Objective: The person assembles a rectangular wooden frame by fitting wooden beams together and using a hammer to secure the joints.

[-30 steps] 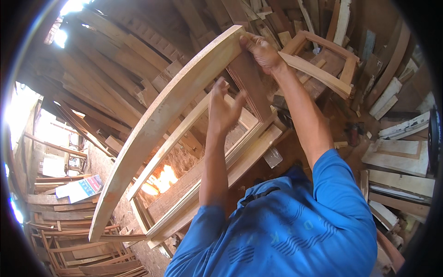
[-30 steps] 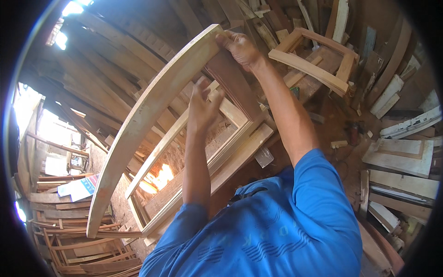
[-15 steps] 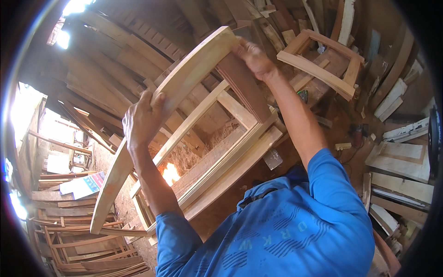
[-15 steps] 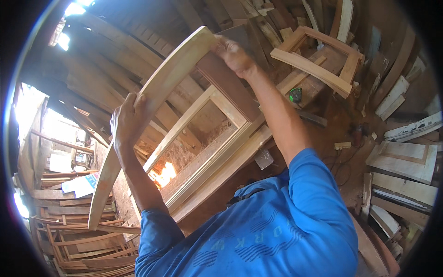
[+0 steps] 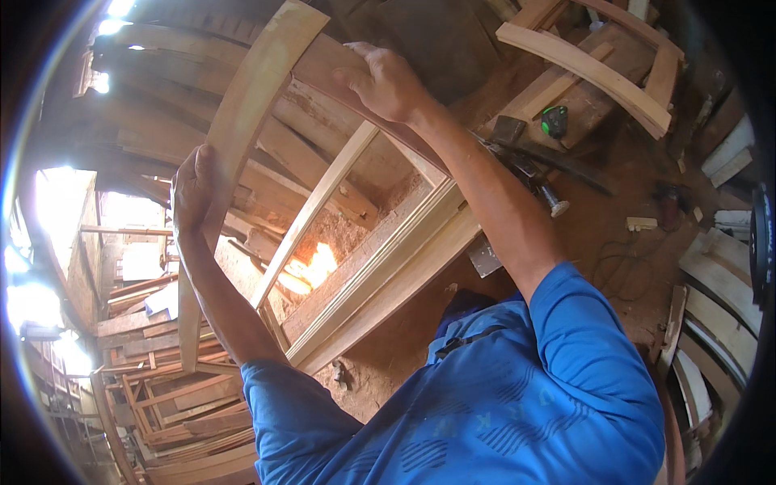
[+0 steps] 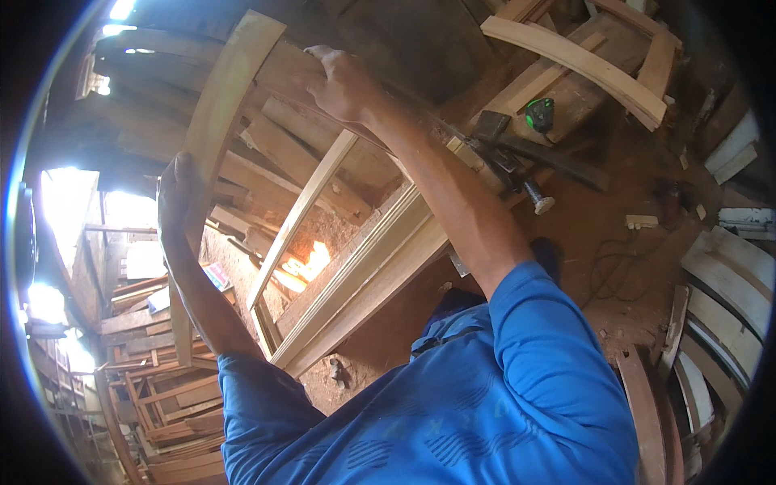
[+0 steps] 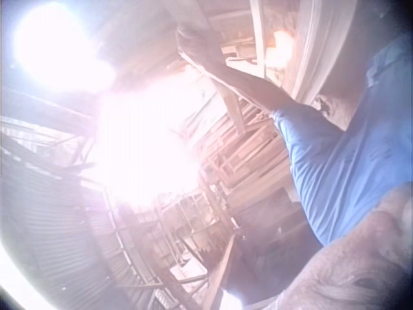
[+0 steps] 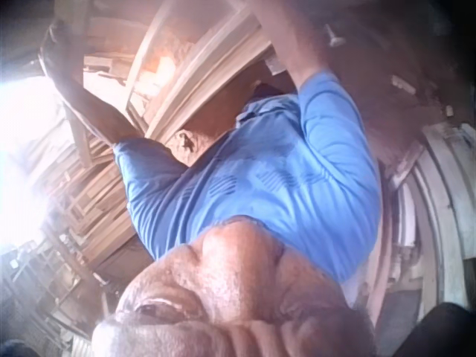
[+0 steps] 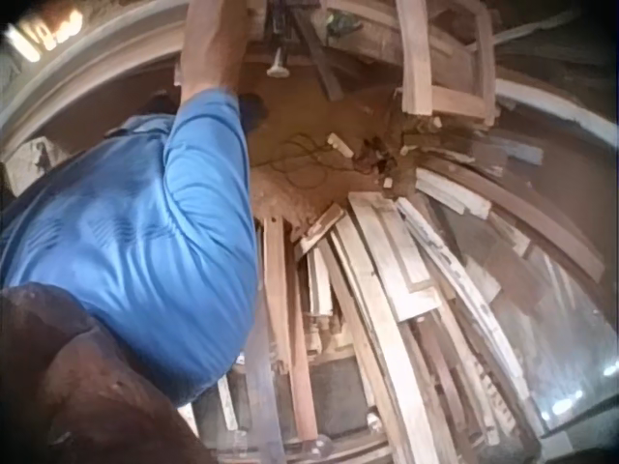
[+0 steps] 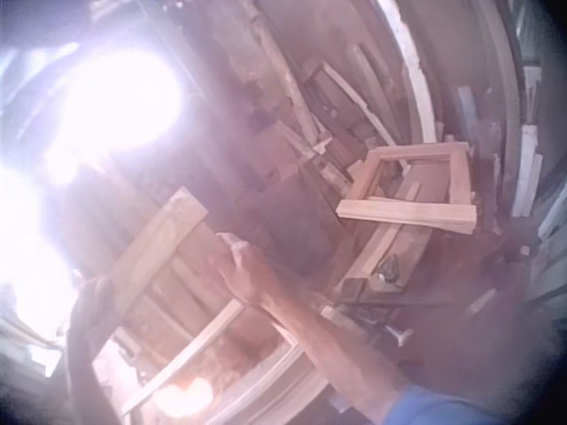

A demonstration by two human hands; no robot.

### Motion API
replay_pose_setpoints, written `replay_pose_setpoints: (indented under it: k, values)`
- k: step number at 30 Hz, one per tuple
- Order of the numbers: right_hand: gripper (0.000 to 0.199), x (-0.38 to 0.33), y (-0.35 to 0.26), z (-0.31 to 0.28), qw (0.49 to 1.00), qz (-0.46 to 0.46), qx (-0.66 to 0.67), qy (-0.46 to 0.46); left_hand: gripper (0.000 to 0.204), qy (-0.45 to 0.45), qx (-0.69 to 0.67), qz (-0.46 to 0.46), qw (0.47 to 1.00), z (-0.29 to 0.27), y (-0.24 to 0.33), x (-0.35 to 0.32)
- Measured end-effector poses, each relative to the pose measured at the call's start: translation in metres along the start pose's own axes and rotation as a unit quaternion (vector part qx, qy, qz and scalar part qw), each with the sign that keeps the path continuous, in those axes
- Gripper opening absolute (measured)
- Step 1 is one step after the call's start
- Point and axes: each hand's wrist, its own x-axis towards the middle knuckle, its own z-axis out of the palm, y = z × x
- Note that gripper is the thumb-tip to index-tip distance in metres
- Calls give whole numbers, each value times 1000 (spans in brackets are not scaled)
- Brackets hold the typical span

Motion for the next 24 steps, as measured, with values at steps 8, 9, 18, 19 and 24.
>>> replay_pose_setpoints:
  k: [8,9,18,19,24]
  values:
    - [58,20,0,-11,962,74,230,-130,57,-11,-12,-18,1000,-1,-9,6]
    - [58,31,0,-12,962,70,229,-132,57,-16,-27,-16,999,-2,-8,8]
    - [47,39,-26,-14,986,37,145,-74,56,10,16,21,1000,-5,-13,4]
    - [47,45,-24,-15,981,-7,176,-84,56,9,15,21,1000,-5,-9,3]
    - [48,47,-17,-13,971,-71,209,-96,55,26,-32,-36,999,-8,-9,-1]
